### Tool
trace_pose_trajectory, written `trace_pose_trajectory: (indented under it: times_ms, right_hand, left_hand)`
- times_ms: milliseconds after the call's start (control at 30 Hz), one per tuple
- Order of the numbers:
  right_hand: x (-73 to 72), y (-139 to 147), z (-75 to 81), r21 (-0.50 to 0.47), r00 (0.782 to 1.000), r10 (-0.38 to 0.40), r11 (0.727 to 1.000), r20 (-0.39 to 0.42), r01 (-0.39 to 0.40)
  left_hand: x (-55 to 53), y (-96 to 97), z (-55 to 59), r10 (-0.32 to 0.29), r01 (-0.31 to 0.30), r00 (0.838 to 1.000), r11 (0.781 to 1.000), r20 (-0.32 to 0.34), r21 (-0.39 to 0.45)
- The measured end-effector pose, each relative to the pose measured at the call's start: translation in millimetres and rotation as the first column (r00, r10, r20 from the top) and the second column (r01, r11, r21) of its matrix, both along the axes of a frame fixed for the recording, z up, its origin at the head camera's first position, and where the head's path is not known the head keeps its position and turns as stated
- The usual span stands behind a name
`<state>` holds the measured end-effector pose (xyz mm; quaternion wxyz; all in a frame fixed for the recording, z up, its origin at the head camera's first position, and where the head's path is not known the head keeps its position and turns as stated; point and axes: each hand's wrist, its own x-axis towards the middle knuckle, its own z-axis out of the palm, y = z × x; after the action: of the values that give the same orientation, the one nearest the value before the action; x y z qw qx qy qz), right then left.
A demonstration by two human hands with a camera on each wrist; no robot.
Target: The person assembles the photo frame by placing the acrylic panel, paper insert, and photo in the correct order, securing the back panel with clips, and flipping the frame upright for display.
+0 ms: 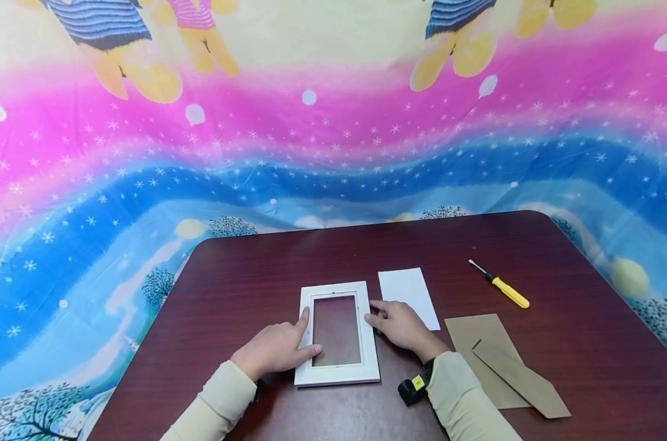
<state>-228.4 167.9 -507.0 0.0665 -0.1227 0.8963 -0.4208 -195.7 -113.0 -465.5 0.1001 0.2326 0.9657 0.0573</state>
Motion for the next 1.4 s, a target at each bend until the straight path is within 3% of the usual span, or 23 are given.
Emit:
trace_pose_trajectory:
  times_ms: [1033, 1233, 1400]
  right_hand:
    - [-0.1, -0.2, 0.0, 0.008, 1.000, -0.007, 1.000, 0.011, 0.007]
    - [-0.1, -0.7, -0.3, 0.002, 1.000, -0.004, 1.000, 0.017, 0.004]
    - [0.4, -0.7, 0.6, -0.004, 1.000, -0.004, 1.000, 0.022, 0.004]
  left_hand:
    - [-2.7, -0.4, 2.6, 0.005, -0.005, 1.000, 1.000, 0.024, -0.005]
    - [-2.8, -0.5, 4.8, 0.008, -0.008, 0.999, 1.000, 0.042, -0.009]
    - [-5.9, -4.0, 5.1, 0.011, -0.014, 0.997, 0.999, 0.080, 0.036]
